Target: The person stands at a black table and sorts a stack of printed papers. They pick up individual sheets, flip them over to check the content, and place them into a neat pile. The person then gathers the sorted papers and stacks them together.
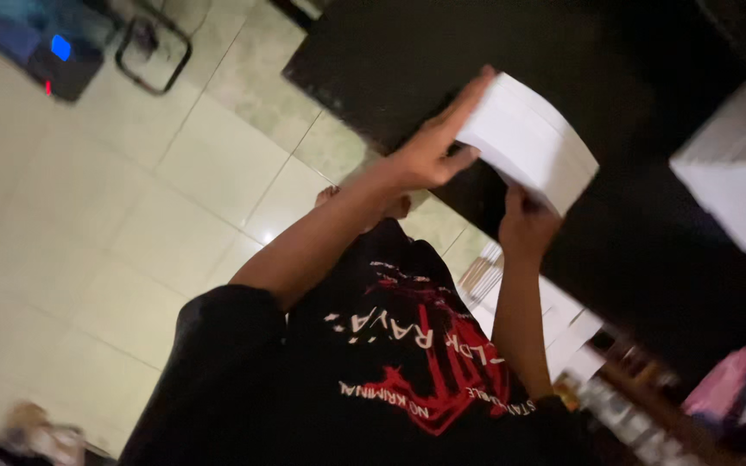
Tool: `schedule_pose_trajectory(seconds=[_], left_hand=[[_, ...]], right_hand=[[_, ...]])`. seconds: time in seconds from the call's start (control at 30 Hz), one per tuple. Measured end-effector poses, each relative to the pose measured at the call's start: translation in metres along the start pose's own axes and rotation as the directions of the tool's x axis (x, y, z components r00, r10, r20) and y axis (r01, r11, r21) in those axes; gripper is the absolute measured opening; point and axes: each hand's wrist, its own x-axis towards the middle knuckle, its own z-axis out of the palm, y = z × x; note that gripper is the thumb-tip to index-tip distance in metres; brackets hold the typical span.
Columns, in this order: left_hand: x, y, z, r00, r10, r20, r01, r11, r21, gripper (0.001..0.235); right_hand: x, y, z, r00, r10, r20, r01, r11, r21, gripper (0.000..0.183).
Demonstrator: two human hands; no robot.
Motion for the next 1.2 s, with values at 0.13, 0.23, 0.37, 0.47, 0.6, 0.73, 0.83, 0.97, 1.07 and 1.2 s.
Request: schedule_pose_trajectory(seconds=[0.13,0.23,0.37,0.47,0.6,0.73,0.83,0.97,1.07,1.2], left_hand=[[0.0,-0.009,-0.009,0.995,-0.074,0.07,0.072,0.997,0.039,0.08],[0.003,-0.02,-0.019,0.983,-0.14,0.12,0.127,0.986,0.11,0.083],[-0.001,-0.016,-0.016,0.992,-0.078,0.098,0.066,0.99,0.128,0.073],[-0.004,-0.005,-0.021,0.986,-0.063,0.152,0.05,0.995,0.086,0.073],[-0.003,-0.009,-0.023,0.975,-0.12,0.185,0.103,0.99,0.1,0.085],[-0.002,-0.006,-0.032,0.966,-0.108,0.233,0.074,0.986,0.148,0.08],[0.004,0.01,-0.042,0.967,-0.079,0.244,0.03,0.98,0.195,0.075],[0.007,0.007,-0.038,0.975,-0.079,0.209,0.028,0.971,0.237,0.08],[-0.005,-0.012,-0.023,0.98,-0.096,0.172,0.077,0.99,0.114,0.079],[-0.001,0.018,-0.026,0.963,-0.187,0.192,0.176,0.982,0.074,0.09]], right_hand=[[-0.001,-0.028,0.009,0.995,-0.009,-0.101,-0.007,0.988,-0.157,0.041],[0.003,-0.044,0.015,0.993,0.002,-0.116,-0.035,0.959,-0.282,0.033],[-0.006,-0.076,0.022,0.993,0.024,-0.114,-0.054,0.964,-0.262,0.032],[-0.018,-0.068,0.021,0.985,0.061,-0.159,-0.094,0.972,-0.214,0.034],[-0.014,-0.06,0.015,0.992,-0.059,-0.115,0.02,0.951,-0.31,0.028],[-0.018,-0.048,0.009,0.996,0.003,-0.088,-0.019,0.982,-0.188,0.031],[-0.018,-0.064,0.01,0.997,-0.01,-0.075,-0.003,0.984,-0.178,0.028],[-0.018,-0.065,0.012,0.999,0.013,-0.037,-0.021,0.971,-0.237,0.033],[-0.019,-0.053,0.013,0.998,-0.001,-0.057,-0.009,0.984,-0.176,0.03],[-0.02,-0.055,0.014,0.998,0.005,-0.057,-0.013,0.991,-0.135,0.026]])
